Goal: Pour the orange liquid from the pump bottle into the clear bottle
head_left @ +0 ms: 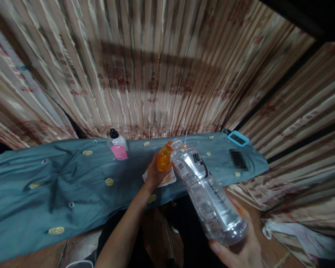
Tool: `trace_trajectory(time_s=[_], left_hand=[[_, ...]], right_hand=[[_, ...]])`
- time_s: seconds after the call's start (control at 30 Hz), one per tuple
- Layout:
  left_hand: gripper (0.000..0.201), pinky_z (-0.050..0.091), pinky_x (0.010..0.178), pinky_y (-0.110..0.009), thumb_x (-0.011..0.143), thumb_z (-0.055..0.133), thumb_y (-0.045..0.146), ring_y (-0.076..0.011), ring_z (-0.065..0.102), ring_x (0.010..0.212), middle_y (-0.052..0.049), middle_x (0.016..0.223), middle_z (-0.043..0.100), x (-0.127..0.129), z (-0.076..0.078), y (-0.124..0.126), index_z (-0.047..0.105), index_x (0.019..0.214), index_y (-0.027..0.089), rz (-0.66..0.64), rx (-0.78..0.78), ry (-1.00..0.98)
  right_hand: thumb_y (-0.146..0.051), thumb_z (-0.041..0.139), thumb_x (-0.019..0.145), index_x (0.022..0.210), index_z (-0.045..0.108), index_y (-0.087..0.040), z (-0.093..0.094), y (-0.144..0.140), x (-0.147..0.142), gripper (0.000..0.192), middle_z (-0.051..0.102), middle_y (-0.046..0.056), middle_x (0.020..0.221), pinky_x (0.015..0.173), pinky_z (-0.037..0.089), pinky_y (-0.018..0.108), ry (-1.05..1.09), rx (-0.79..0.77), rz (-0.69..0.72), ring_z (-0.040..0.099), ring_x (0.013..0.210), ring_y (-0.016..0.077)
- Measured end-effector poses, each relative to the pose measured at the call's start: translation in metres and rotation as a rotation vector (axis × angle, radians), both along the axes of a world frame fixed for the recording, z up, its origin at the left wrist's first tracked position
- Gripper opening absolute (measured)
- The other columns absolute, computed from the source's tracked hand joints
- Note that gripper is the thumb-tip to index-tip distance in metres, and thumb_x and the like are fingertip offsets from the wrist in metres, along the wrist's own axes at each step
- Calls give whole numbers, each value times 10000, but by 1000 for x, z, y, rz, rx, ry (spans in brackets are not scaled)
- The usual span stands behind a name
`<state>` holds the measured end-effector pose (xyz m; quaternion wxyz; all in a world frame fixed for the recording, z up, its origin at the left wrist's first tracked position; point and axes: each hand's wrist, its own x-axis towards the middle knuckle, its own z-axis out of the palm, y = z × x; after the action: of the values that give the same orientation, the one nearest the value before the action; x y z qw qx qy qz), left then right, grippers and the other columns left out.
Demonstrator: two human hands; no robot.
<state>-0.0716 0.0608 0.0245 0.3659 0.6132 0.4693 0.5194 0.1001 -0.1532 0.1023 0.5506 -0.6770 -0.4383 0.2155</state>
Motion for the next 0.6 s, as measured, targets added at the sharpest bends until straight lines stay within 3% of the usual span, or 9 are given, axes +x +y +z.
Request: trace_trajectory(time_s=[0.23,0.6], left_hand=[[590,579,866,-364,617,807,158,-206,706,935,-6,1049,703,0,-2,0,543,1140,231,2,-11,11],[579,584,877,-375,627,802,174,-210,711,938,-21,1050,703,0,-2,0,534,1139,215,-1,11,23]], right_hand=[[-661,798,587,1319,522,-220,2,0,-1,898,661,92,1212,975,488,418,-44,-20,-25,649,1138,346],[-639,819,590,1308,528,-240,4,-1,-6,871,677,63,1227,934,513,328,9,8,-11,675,1124,285]])
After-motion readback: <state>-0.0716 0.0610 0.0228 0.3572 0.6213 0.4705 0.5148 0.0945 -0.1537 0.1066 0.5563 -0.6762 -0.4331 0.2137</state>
